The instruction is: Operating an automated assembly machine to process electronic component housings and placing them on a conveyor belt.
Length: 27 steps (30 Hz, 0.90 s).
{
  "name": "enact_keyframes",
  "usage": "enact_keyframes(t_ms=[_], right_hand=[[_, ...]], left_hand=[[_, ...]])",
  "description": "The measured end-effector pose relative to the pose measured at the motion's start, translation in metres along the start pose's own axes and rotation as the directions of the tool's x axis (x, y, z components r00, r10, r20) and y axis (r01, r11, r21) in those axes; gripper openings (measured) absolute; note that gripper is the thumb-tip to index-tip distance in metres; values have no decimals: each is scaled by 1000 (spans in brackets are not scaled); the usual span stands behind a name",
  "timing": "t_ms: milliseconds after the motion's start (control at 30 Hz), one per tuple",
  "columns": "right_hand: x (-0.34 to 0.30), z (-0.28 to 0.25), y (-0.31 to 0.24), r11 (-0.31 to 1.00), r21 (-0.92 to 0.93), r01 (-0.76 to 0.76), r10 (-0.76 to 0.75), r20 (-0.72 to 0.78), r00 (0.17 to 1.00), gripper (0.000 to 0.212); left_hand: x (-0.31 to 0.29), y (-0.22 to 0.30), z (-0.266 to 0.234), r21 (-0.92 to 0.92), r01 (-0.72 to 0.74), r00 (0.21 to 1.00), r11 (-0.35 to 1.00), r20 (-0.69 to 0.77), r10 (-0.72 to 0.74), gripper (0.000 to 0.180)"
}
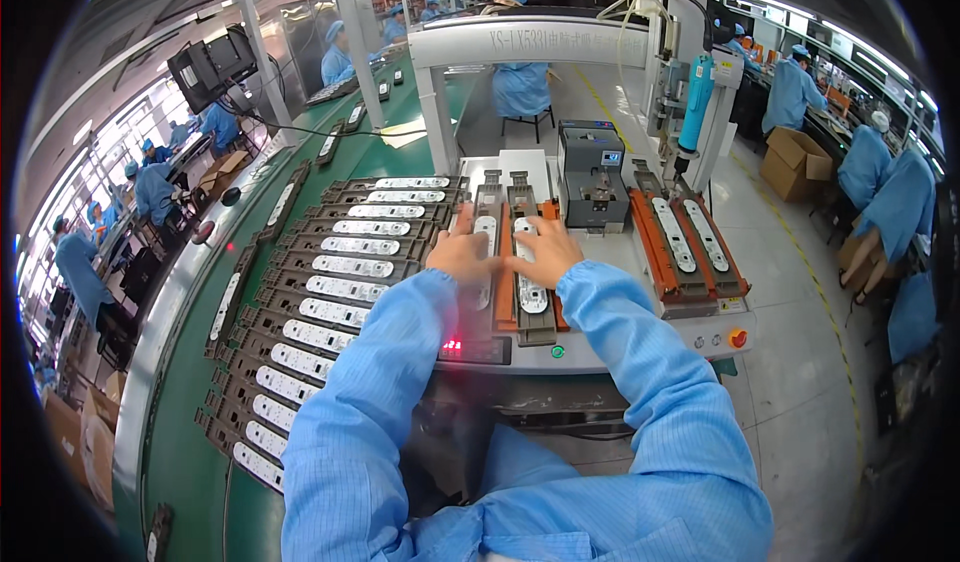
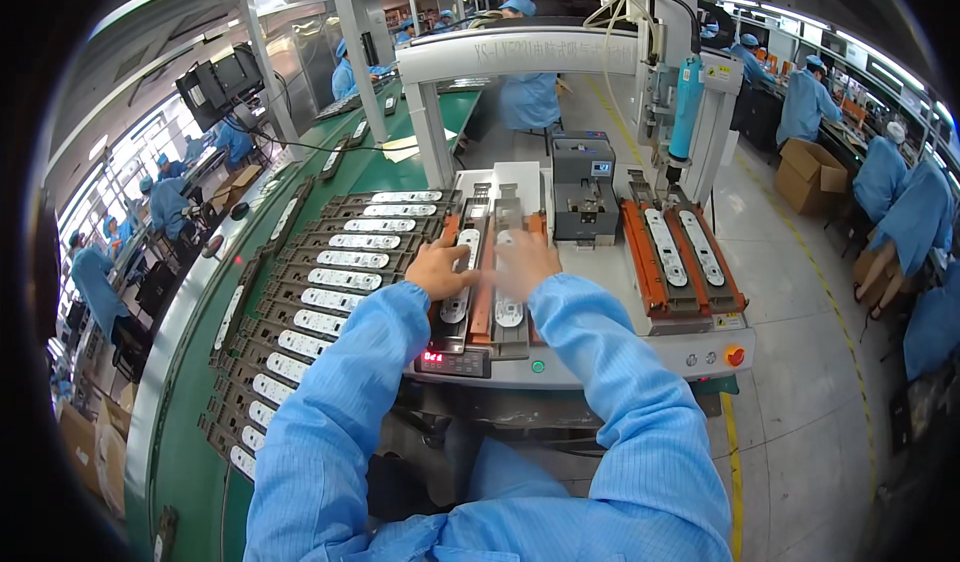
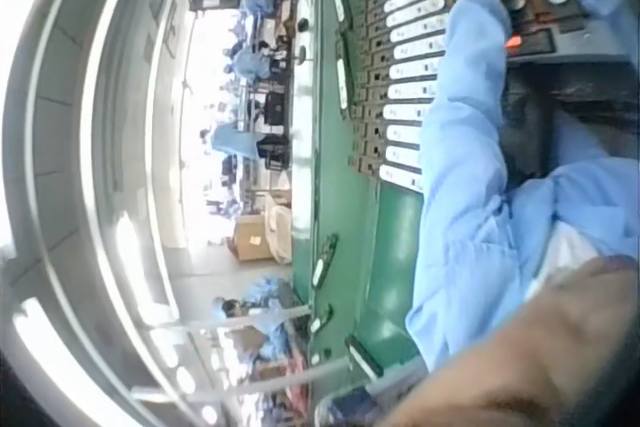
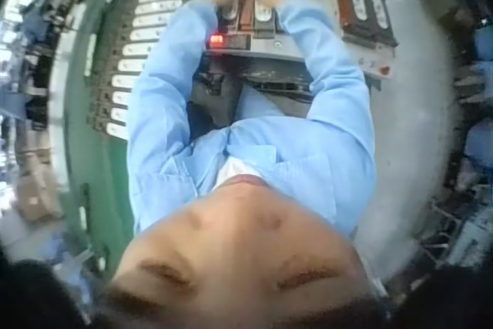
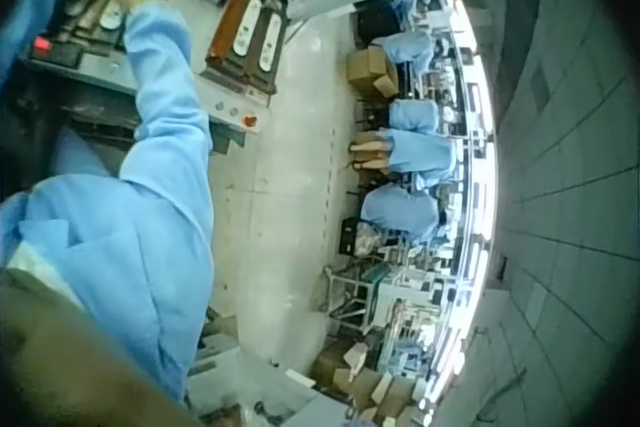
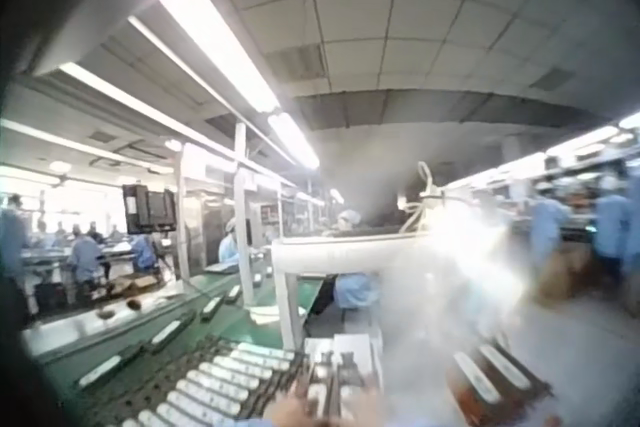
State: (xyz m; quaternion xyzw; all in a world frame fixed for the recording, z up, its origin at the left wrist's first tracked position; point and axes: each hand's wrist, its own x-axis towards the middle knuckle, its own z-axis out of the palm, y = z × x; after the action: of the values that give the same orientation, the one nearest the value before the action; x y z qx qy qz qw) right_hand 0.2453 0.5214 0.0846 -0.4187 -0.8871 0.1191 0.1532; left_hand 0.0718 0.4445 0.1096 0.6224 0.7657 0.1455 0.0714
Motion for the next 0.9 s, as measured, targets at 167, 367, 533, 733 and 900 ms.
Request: enact_keyframes(t_ms=[167, 367, 533, 733, 900], right_hand=[[-11, 0, -6, 999, -12, 43, -44, -53, 998, 56], [-2, 3, -3, 1000, 0, 7, -7, -94, 996, 60], [-4, 2, -3, 999, -40, -7, 4, -84, 996, 59], [-4, 4, 3, 996, -84, -14, 6, -95, 995, 57], [11, 4, 9, 999, 29, 29, -26, -85, 996, 55]], left_hand=[[4, 1, 13, 23, 19, 998, 1000, -59, -18, 67], [8, 3, 5, 77, 21, 1000, 997, 8, -21, 69], [3, -4, 12, 25, 18, 999, 1000, -43, -17, 60], [5, 2, 12, 5, 63, 998, 998, 4, -63, 67], [9, -1, 2, -22, 65, 997, 998, 53, -63, 72]])
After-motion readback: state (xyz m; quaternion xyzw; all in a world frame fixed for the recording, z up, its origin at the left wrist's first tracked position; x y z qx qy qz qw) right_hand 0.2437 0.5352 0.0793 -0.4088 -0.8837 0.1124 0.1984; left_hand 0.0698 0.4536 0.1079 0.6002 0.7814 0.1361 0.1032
